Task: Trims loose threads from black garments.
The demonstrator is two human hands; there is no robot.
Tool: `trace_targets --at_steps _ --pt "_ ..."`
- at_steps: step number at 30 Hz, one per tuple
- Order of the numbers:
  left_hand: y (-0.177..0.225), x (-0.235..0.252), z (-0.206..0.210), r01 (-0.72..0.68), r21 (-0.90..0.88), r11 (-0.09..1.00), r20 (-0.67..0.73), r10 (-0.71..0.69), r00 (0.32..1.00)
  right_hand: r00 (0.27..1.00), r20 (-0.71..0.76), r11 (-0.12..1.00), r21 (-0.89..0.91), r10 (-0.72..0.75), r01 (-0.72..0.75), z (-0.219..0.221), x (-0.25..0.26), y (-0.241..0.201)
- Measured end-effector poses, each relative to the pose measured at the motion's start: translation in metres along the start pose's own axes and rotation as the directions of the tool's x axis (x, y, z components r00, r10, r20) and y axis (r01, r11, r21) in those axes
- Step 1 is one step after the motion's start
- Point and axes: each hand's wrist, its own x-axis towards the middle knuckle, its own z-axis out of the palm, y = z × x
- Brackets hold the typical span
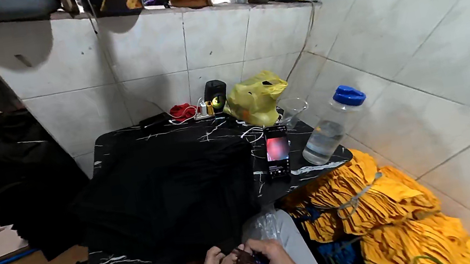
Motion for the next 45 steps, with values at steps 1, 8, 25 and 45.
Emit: trace_targets --at_steps 1,8,25,45 --pt "-0.002 0.002 -0.002 -0.013 -0.018 1.000 -0.021 0.013 1.000 1.000 -0.001 1.000 0.018 -0.008 0.008 0.000 0.000 -0.001" --pt "0.000 0.017 -0.011 0.120 -0.253 0.960 -0.023 -0.130 0.991 0.999 -0.047 0.999 0.055 0.000 0.002 -0.012 0.011 0.013" --pt "0.011 0.009 -0.008 0.171 -0.269 0.948 -0.014 -0.181 0.983 0.986 0.027 0.970 -0.175 -0.166 0.168 -0.007 0.006 0.030" --pt "0.016 0.011 -0.015 0.131 -0.206 0.970 0.044 -0.125 0.991 0.939 -0.097 0.939 -0.138 -0.329 0.315 0.009 0.014 0.034"
